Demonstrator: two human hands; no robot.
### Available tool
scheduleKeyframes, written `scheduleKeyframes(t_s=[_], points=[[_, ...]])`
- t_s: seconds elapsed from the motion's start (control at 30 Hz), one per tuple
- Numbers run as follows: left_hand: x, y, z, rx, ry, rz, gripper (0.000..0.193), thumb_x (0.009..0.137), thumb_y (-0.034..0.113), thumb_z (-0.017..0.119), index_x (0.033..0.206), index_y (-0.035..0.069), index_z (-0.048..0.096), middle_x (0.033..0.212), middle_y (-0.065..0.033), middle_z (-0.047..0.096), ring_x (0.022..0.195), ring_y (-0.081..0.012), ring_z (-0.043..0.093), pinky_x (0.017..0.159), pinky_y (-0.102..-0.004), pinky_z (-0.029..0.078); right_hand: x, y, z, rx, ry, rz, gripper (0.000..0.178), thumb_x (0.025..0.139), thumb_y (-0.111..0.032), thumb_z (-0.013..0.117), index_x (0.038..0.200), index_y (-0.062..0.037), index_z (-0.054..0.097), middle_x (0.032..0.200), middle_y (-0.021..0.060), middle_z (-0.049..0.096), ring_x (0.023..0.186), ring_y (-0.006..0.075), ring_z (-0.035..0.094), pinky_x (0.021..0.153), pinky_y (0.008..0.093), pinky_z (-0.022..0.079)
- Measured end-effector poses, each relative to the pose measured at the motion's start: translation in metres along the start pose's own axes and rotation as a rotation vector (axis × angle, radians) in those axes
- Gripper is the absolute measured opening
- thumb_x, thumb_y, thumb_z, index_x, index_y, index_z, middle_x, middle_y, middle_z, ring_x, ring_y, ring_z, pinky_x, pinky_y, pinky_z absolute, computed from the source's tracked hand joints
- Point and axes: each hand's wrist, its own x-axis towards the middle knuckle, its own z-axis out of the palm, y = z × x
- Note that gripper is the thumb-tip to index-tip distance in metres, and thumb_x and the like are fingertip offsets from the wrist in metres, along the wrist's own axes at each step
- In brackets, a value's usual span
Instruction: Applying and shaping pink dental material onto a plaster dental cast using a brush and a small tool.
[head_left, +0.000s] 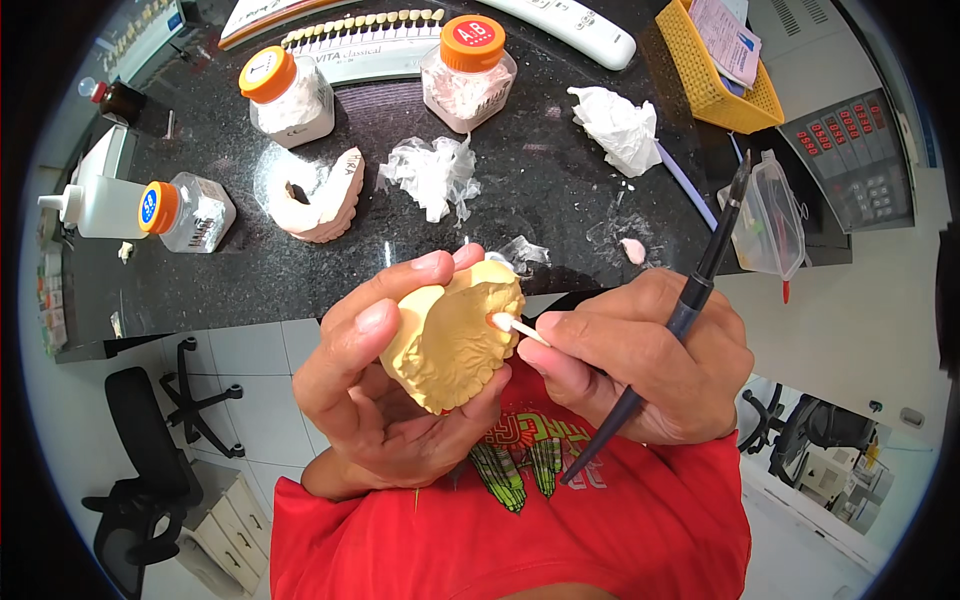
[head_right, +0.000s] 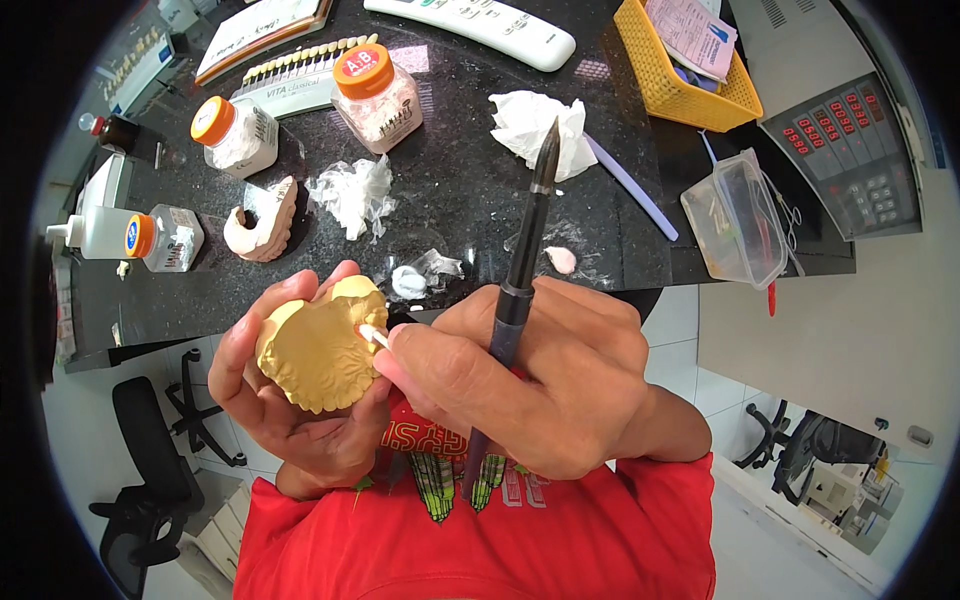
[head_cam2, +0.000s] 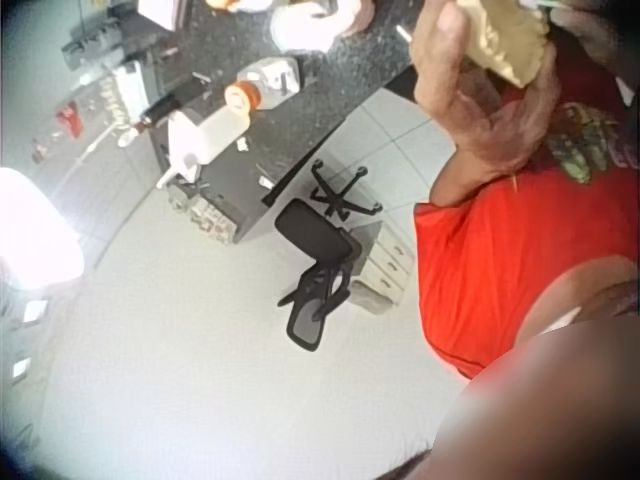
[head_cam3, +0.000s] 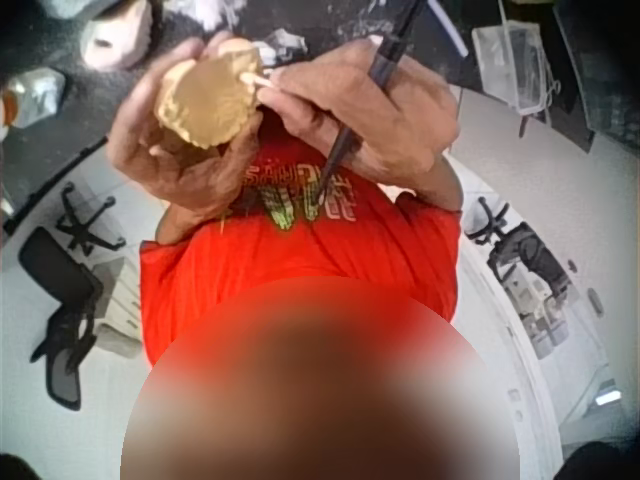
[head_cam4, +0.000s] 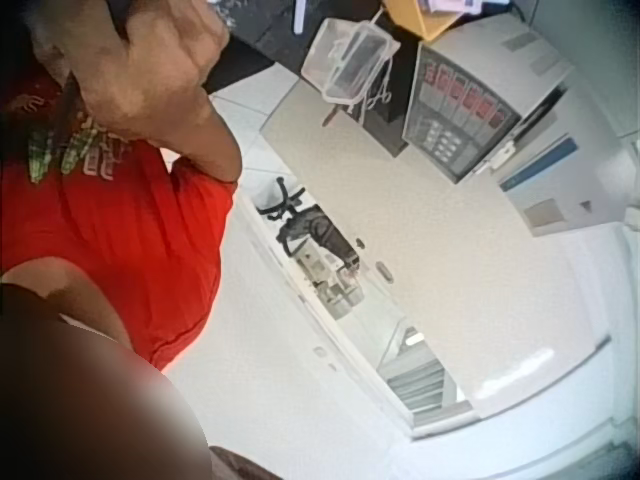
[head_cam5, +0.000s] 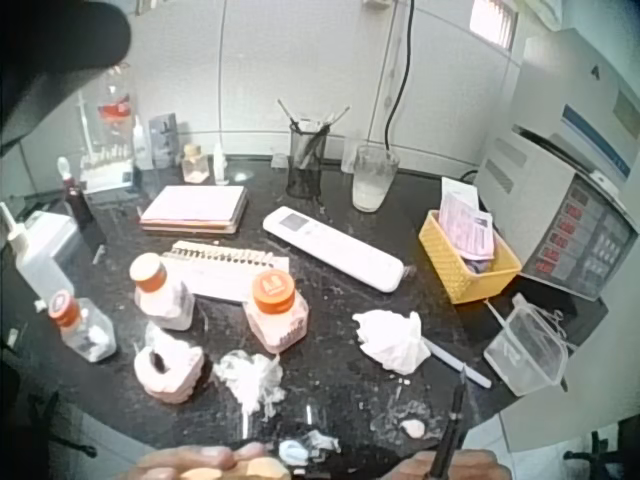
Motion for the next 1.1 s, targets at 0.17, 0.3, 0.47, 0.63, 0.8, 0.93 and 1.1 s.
scheduleKeyframes(t_s=[0.17, 0.3, 0.47, 0.63, 0.8, 0.93, 1.1], points=[[0.002, 0.001, 0.000, -0.015, -0.012, -0.003, 0.082, 0.069, -0.011, 0.072, 0.134, 0.003, 0.024, 0.125, -0.0304, 0.040, 0.113, -0.0387, 0.054, 0.092, -0.0484, 0.052, 0.000, 0.000, -0.002, -0.007, -0.020, -0.007, 0.022, 0.068, -0.007, 0.081, 0.083, -0.0024, 0.065, 0.064, 0.0060, 0.065, 0.051, 0.0147, 0.061, 0.041, 0.0237, 0.041], [0.001, -0.002, -0.001, -0.005, -0.016, 0.001, 0.084, 0.069, -0.012, 0.072, 0.135, 0.003, 0.023, 0.126, -0.0306, 0.041, 0.114, -0.0383, 0.054, 0.093, -0.0482, 0.051, -0.001, -0.001, -0.002, -0.040, -0.016, 0.018, 0.026, 0.067, -0.011, 0.079, 0.088, -0.0017, 0.067, 0.064, 0.0054, 0.063, 0.052, 0.0142, 0.059, 0.042, 0.0236, 0.043], [0.000, -0.002, -0.001, -0.155, -0.007, -0.087, 0.086, 0.068, -0.012, 0.073, 0.136, 0.003, 0.022, 0.128, -0.0310, 0.042, 0.115, -0.0386, 0.053, 0.094, -0.0462, 0.050, 0.001, -0.001, -0.007, -0.045, 0.029, -0.009, 0.032, 0.065, -0.014, 0.085, 0.087, -0.0017, 0.066, 0.066, 0.0063, 0.066, 0.051, 0.0153, 0.061, 0.043, 0.0233, 0.043], [-0.002, 0.001, 0.001, -0.182, 0.019, -0.121, 0.087, 0.067, -0.012, 0.074, 0.136, 0.002, 0.023, 0.127, -0.0307, 0.043, 0.116, -0.0367, 0.053, 0.095, -0.0451, 0.050, 0.001, -0.001, -0.010, -0.047, -0.034, -0.019, 0.030, 0.072, -0.020, 0.081, 0.089, -0.0003, 0.064, 0.066, 0.0081, 0.066, 0.050, 0.0136, 0.059, 0.042, 0.0224, 0.042], [-0.013, 0.009, -0.014, -0.104, 0.204, -0.238, 0.086, 0.067, -0.004, 0.076, 0.136, 0.000, 0.025, 0.125, -0.0290, 0.048, 0.117, -0.0317, 0.053, 0.092, -0.0394, 0.052, -0.019, 0.006, -0.027, 0.125, 0.225, 0.068, 0.060, 0.097, -0.052, 0.034, 0.103, 0.0031, 0.058, 0.063, 0.0081, 0.057, 0.050, 0.0113, 0.051, 0.044, 0.0234, 0.037], [-0.018, 0.010, -0.020, -0.035, 0.264, -0.330, 0.085, 0.070, -0.001, 0.076, 0.138, -0.001, 0.024, 0.128, -0.0288, 0.046, 0.121, -0.0313, 0.050, 0.093, -0.0367, 0.051, -0.029, 0.007, -0.024, 0.169, 0.422, 0.369, 0.051, 0.095, -0.044, 0.042, 0.110, 0.0030, 0.053, 0.080, 0.0121, 0.056, 0.063, 0.0135, 0.056, 0.048, 0.0231, 0.041], [-0.013, 0.009, -0.020, -0.032, 0.277, -0.380, 0.084, 0.070, 0.001, 0.076, 0.138, -0.005, 0.027, 0.133, -0.0284, 0.044, 0.124, -0.0297, 0.047, 0.097, -0.0350, 0.048, -0.040, 0.010, -0.010, 0.393, 0.103, 0.465, 0.026, 0.073, 0.004, 0.064, 0.099, 0.0050, 0.065, 0.081, 0.0142, 0.064, 0.070, 0.0143, 0.062, 0.062, 0.0229, 0.049]])
